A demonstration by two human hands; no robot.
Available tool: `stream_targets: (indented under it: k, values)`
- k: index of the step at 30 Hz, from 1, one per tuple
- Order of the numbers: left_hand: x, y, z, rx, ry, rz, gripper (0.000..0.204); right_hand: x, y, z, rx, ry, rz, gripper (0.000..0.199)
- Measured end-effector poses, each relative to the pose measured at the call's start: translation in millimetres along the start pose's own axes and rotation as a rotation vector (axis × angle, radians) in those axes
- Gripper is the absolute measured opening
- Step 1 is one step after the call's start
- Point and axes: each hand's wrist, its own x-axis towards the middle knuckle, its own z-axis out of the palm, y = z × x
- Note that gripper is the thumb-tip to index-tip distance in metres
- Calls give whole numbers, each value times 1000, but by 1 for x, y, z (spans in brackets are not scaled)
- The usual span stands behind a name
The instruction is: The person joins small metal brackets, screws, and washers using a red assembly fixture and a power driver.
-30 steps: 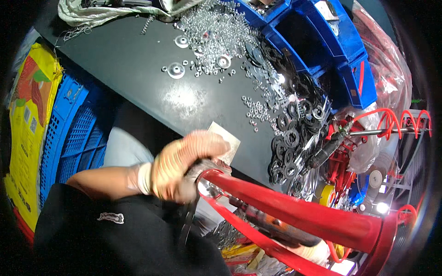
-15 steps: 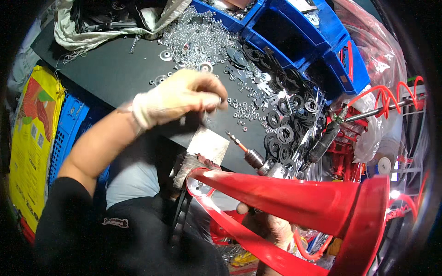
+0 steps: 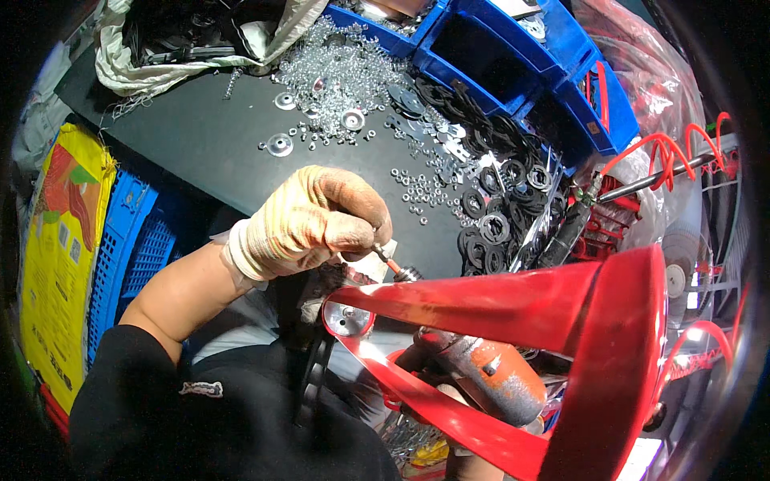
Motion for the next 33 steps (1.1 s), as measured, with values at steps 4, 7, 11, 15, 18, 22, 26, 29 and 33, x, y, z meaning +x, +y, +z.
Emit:
stream_targets:
  k: [4, 7, 11, 15, 18, 22, 26, 29, 33]
  values:
    - [-1, -4, -6, -148, 21, -67, 12, -2, 1, -3, 52, 7, 27, 58]
    - [-4, -3, -5, -102, 1, -80, 14, -4, -1, -3, 92, 27, 47, 58]
    - [-3, 0, -4, 46, 14, -31, 11, -1, -9, 3, 130, 82, 122, 49]
    - [1, 15, -3, 223, -18, -148, 12, 3, -13, 0, 19, 98, 161, 48]
    - [0, 12, 8, 79, -95, -171, 29, -17, -5, 11, -79, 106, 203, 47]
    - [-17, -11, -26, 888, -41, 256, 84, -27, -20, -15, -211, 136, 240, 45]
    - [-52, -73, -11, 1330, 50, 666, 78, -31, -31, -36, -326, 182, 275, 44]
    - [-52, -79, -13, 1273, 79, 648, 59, -17, -42, -54, -396, 181, 314, 43]
    - [-50, -78, -12, 1190, 72, 630, 54, -16, -123, -150, -513, 206, 331, 41]
